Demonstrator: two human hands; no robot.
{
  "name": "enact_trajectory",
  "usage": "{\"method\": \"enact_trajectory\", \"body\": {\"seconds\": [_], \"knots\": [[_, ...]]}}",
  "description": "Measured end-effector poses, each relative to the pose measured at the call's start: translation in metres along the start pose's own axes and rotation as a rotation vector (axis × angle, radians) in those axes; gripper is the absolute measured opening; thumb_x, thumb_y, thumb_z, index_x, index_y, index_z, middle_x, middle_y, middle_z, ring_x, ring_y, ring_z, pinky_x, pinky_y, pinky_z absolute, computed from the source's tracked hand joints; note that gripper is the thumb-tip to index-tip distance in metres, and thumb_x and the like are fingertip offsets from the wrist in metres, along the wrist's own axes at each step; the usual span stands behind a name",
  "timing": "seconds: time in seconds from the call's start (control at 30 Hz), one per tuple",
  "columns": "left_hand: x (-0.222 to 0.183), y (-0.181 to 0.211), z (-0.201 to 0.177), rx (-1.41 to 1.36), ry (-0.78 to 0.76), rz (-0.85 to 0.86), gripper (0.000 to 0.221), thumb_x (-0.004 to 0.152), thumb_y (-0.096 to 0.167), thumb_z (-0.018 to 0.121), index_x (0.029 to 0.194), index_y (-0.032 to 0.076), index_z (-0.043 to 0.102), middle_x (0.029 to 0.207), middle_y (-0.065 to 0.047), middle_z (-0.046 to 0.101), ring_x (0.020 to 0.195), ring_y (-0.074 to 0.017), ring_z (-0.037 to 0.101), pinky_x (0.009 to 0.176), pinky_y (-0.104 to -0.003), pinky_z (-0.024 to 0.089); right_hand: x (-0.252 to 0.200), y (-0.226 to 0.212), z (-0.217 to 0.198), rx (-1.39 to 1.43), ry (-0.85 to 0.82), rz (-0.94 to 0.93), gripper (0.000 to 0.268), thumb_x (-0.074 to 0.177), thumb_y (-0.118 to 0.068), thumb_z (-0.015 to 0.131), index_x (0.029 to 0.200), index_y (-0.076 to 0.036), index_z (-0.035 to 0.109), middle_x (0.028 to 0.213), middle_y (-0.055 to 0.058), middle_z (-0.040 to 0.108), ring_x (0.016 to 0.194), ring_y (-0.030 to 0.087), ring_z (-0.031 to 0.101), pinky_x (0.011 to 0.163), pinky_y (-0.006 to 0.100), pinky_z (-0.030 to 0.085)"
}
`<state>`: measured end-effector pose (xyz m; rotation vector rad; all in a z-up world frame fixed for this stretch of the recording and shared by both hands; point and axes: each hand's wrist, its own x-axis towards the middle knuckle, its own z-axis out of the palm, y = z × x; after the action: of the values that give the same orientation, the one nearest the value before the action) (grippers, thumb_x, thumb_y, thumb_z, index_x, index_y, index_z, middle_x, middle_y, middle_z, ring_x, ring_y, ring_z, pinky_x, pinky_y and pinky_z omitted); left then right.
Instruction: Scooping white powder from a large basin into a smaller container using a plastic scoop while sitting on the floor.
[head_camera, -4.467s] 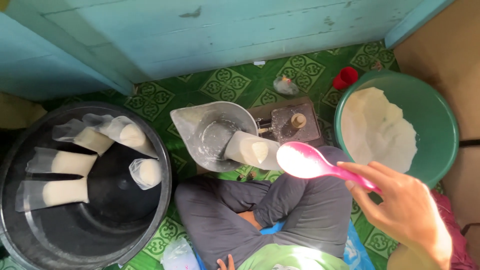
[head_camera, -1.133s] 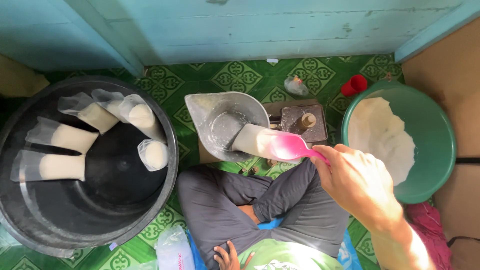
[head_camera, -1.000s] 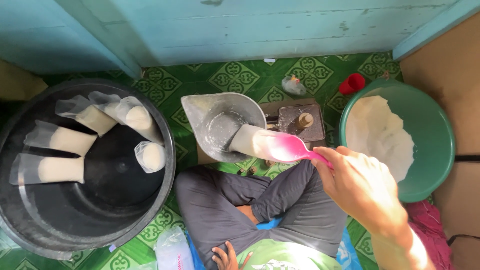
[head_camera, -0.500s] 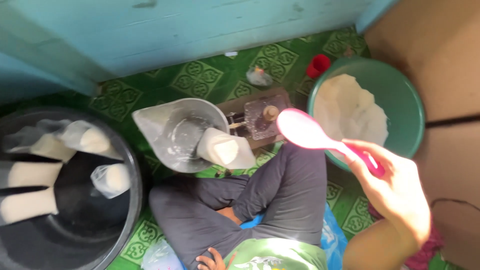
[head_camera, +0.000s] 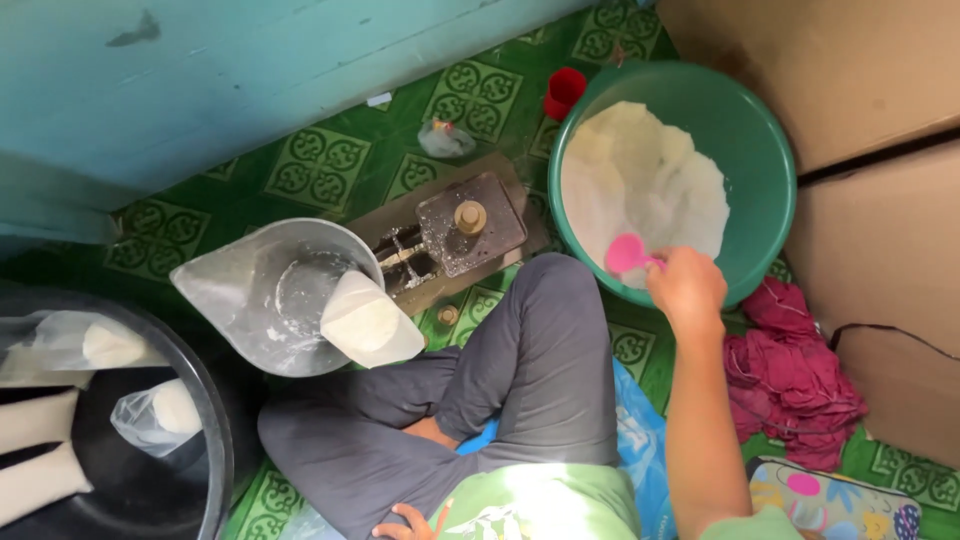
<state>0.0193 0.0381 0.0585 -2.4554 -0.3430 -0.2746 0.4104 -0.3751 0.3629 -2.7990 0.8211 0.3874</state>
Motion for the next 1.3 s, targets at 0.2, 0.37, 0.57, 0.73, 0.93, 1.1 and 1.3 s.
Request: {"method": "enact_trajectory", "body": {"seconds": [0.2,0.37,0.57,0.73,0.93,1.1,1.3], "knots": [[-0.015,0.023,-0.013,-0.154,-0.544,-0.262,0.123,0.057,0.094,0.032,0.151,0.015,0.036,0.154,-0.036,0.032,0.131,-0.052,0.044,0.108,-0.045,0.039,0.059,-0.009,0.076,0.035,0.117,-0.137,0.029,0.074,-0.015,0.057,0.094,-0.007,0.077,0.084,0.021,0.071,0.074,0.044,0.063,0.065,0.046,0.051],[0.004,0.025,-0.041,-0.184,-0.712,-0.271,0.117,0.067,0.092,0.025,0.152,0.012,0.027,0.155,-0.036,0.021,0.136,-0.051,0.035,0.105,-0.045,0.042,0.079,0.0,0.089,-0.015,0.098,-0.164,0.027,0.084,-0.027,0.059,0.095,-0.01,0.077,0.087,0.019,0.072,0.079,0.042,0.065,0.067,0.044,0.051],[0.027,0.005,-0.047,-0.754,-1.342,-0.14,0.112,0.087,0.079,0.035,0.149,-0.003,-0.011,0.141,-0.052,-0.026,0.128,-0.0728,-0.005,0.107,-0.066,0.013,0.025,-0.021,0.054,0.231,0.528,-0.447,0.021,0.091,-0.019,0.069,0.096,0.002,0.07,0.119,0.021,0.06,0.106,0.038,0.053,0.089,0.045,0.044],[0.073,-0.012,-0.072,-0.928,-1.577,-0.201,0.12,0.086,0.081,0.042,0.148,-0.001,-0.02,0.14,-0.046,-0.041,0.132,-0.0673,-0.026,0.107,-0.066,-0.003,-0.054,-0.064,0.04,0.56,0.596,-0.616,0.026,0.103,0.0,0.056,0.079,0.007,0.063,0.124,0.021,0.059,0.109,0.036,0.051,0.095,0.041,0.041],[0.244,-0.108,-0.18,-0.858,-1.275,0.246,0.079,0.092,0.061,0.041,0.144,0.002,0.035,0.128,-0.021,0.058,0.123,-0.0386,0.051,0.116,-0.054,0.021,-0.125,-0.12,0.045,0.773,0.2,-0.679,0.073,0.081,0.008,0.06,0.146,0.004,0.026,0.143,0.023,0.033,0.119,0.033,0.048,0.097,0.042,0.042],[0.352,-0.131,-0.237,-1.277,-0.783,-0.124,0.037,0.084,0.064,0.06,0.097,0.03,0.064,0.082,0.006,0.07,0.088,-0.0183,0.071,0.08,-0.036,0.054,-0.133,-0.155,0.026,0.82,0.031,-0.735,0.021,0.102,-0.015,0.054,0.117,-0.01,0.069,0.108,0.005,0.068,0.099,0.022,0.067,0.078,0.031,0.053],[0.412,-0.131,-0.287,-1.567,-0.472,-0.172,0.036,0.081,0.049,0.067,0.064,0.019,0.055,0.055,0.002,0.054,0.06,-0.0205,0.066,0.06,-0.034,0.054,-0.128,-0.197,-0.018,0.751,0.079,-0.845,0.024,0.086,-0.016,0.076,0.109,-0.008,0.072,0.088,0.008,0.072,0.075,0.02,0.067,0.067,0.03,0.054]]}}
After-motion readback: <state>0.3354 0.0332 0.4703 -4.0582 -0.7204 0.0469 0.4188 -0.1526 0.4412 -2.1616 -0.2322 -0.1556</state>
